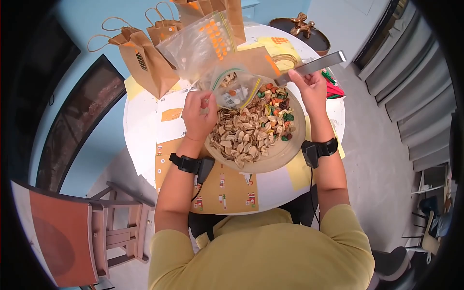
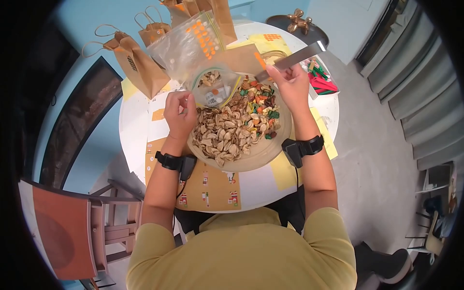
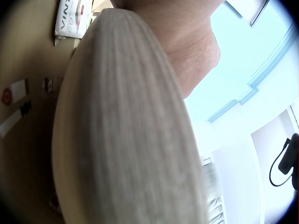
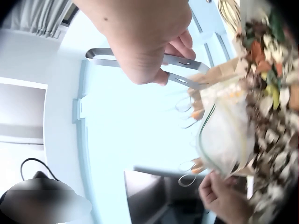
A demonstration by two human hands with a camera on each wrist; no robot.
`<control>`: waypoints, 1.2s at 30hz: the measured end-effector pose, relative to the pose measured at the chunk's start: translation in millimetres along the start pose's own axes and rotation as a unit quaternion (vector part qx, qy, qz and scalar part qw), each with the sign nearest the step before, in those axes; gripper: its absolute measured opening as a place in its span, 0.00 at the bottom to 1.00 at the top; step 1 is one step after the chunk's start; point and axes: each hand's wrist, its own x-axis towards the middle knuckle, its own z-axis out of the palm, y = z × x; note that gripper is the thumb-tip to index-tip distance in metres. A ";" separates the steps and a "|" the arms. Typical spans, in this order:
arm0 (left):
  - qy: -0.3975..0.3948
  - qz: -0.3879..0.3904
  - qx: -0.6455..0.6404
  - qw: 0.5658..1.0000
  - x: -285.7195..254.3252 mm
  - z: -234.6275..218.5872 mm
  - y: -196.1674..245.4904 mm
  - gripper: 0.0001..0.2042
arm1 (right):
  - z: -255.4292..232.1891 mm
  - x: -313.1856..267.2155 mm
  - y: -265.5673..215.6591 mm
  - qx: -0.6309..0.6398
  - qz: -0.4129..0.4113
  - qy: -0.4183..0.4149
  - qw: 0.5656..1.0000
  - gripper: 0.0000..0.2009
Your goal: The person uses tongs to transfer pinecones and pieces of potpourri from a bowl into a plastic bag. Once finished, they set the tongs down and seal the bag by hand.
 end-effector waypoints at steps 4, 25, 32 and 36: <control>0.006 0.006 0.001 1.000 0.3 1.2 -1.1 0.04 | -20.3 -2.7 30.7 -0.117 0.017 0.006 0.993 0.12; 0.000 -0.011 -0.010 1.000 -0.7 1.1 -0.1 0.03 | 10.1 -10.6 -18.3 0.054 0.042 -0.062 0.996 0.12; 0.002 -0.009 -0.009 1.000 -1.2 1.3 0.1 0.03 | 59.0 -7.7 -22.3 -0.054 -0.035 -0.170 0.983 0.14; 0.000 -0.006 -0.009 1.000 0.1 0.5 0.6 0.03 | 40.9 -2.5 -30.6 0.048 0.000 -0.102 0.994 0.14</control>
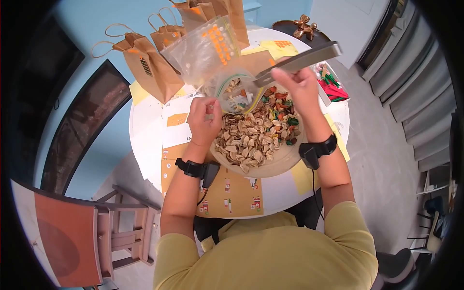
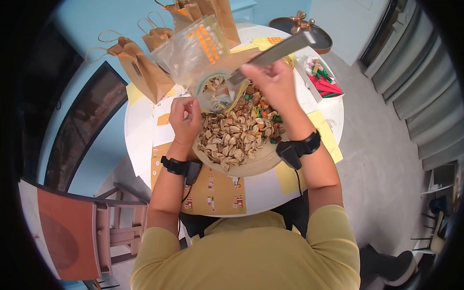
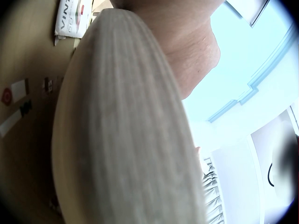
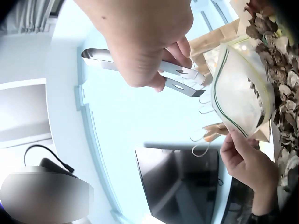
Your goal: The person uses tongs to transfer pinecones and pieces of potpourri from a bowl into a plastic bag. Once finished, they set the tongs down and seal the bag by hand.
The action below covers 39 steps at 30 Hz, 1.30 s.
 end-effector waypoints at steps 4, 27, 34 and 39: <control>-0.002 -0.001 -0.003 1.000 -0.6 0.2 -0.5 0.03 | -38.3 5.5 17.0 -0.009 -0.007 0.079 0.997 0.12; -0.001 0.007 0.005 1.000 0.3 0.9 0.3 0.03 | -86.9 0.2 70.2 -0.108 0.152 0.204 0.961 0.12; 0.000 0.000 0.003 1.000 0.0 0.7 0.9 0.03 | -59.8 -4.8 36.8 0.032 0.100 0.141 0.984 0.11; 0.000 0.007 0.007 1.000 0.1 1.2 -0.3 0.03 | -9.8 -15.3 33.2 0.061 0.020 0.076 0.995 0.11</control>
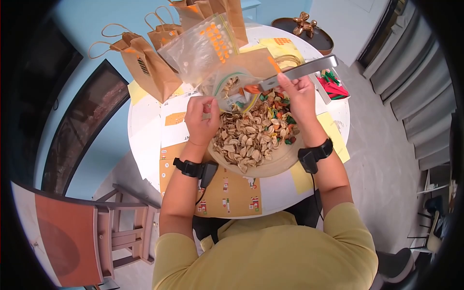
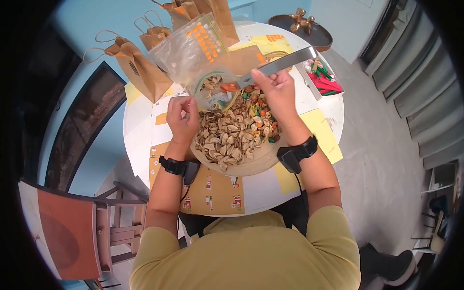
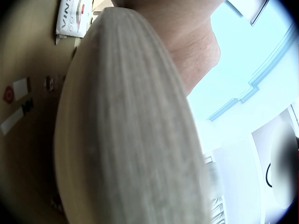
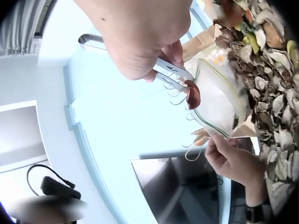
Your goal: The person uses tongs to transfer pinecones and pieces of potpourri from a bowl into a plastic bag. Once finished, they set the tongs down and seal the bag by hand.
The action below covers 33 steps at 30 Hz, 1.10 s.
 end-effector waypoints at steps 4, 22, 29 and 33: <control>0.001 -0.002 -0.005 1.000 0.3 -0.2 -0.3 0.03 | -10.0 5.2 -2.6 -0.048 -0.043 0.048 0.997 0.12; -0.002 -0.005 -0.002 1.000 0.0 -0.1 1.7 0.04 | -63.4 36.3 52.2 -0.137 0.108 0.008 0.985 0.10; -0.003 -0.012 -0.009 1.000 -0.3 -0.3 1.8 0.04 | -56.3 29.5 16.4 -0.127 0.034 0.069 0.989 0.11; 0.000 -0.015 -0.009 1.000 -0.6 0.0 1.8 0.04 | -42.9 22.1 -7.4 -0.042 0.002 0.054 0.998 0.11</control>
